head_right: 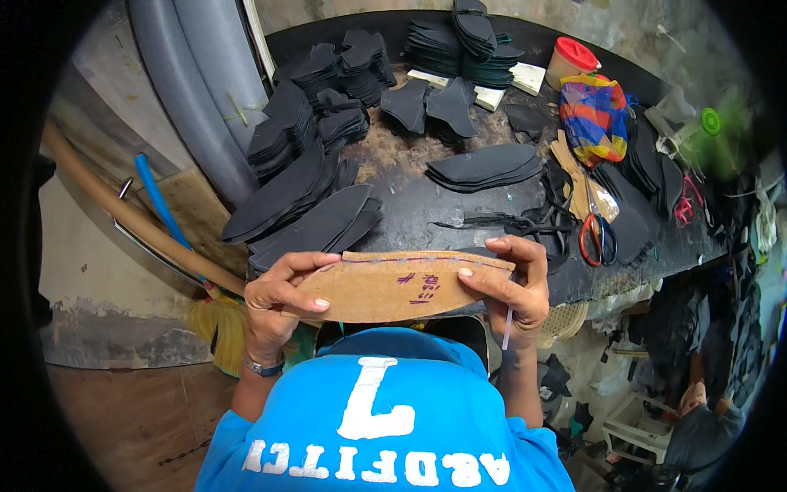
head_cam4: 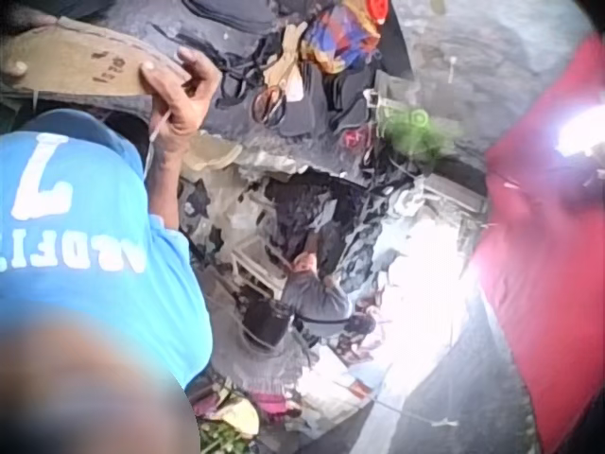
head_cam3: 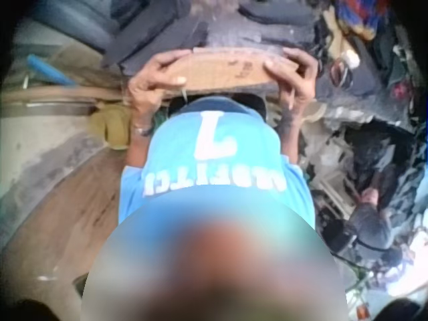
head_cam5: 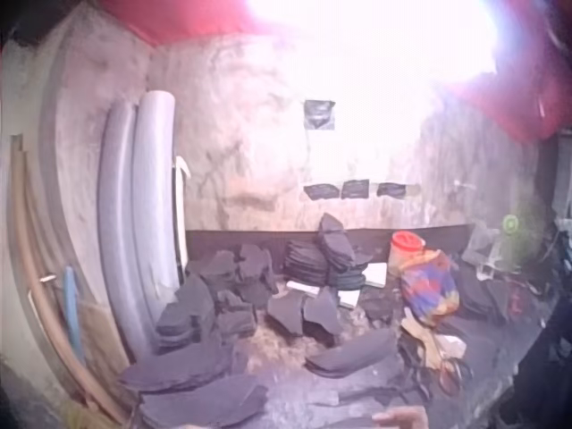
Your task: The person places a cardboard template on a black rubber insole and uses a pen to trace its outline. They repeat this process on multiple insoles, stacking the marked pieces on the table.
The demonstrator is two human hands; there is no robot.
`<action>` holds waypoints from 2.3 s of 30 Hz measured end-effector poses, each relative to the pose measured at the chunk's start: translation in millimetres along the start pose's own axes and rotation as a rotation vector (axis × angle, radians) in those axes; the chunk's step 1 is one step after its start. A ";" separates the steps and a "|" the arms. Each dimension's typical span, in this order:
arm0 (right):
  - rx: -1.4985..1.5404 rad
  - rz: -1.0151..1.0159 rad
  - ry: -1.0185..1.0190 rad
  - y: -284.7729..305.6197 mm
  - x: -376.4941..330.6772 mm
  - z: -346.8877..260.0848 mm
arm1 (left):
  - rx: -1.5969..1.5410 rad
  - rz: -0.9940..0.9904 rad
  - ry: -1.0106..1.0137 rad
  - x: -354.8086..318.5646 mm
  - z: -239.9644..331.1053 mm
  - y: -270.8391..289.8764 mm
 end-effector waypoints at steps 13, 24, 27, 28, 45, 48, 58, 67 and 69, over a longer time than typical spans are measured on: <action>-0.010 0.024 0.017 -8.2 -3.5 9.4 | -0.290 0.062 0.087 -8.0 -22.6 0.4; -0.408 -0.238 -0.022 -19.1 -33.9 44.1 | -0.437 0.077 0.400 -17.6 -55.0 -26.3; -0.483 -0.148 -0.272 -13.8 -39.1 67.9 | -0.370 0.173 0.409 -16.1 -55.4 -22.1; -0.622 -0.171 -0.295 -7.3 -38.8 73.9 | -0.353 0.159 0.401 -15.6 -54.2 -19.5; -0.250 -0.010 -0.389 11.8 6.6 46.6 | -0.373 0.139 0.455 -28.6 -45.2 -17.2; -0.122 -0.227 -0.207 -23.1 9.3 9.1 | -0.379 0.101 0.435 -27.4 -45.3 -17.5; 0.069 -0.445 -0.218 -76.7 -3.0 1.2 | -0.421 0.133 0.442 -26.2 -35.3 -15.4; 0.065 -0.508 -0.179 -75.4 -5.3 1.2 | -0.454 0.080 0.505 -25.5 -35.2 -15.5; 0.033 -0.532 -0.152 -74.1 -5.0 0.6 | -0.447 0.063 0.509 -25.2 -35.0 -15.4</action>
Point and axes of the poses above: each hand's wrist, its own x-axis towards the middle knuckle, its own y-axis out of the back of the hand, z = x × y, the point moved 2 cm from there along x, towards the middle knuckle, and after that the axes turned 9 degrees about x, right-handed, at the moved point
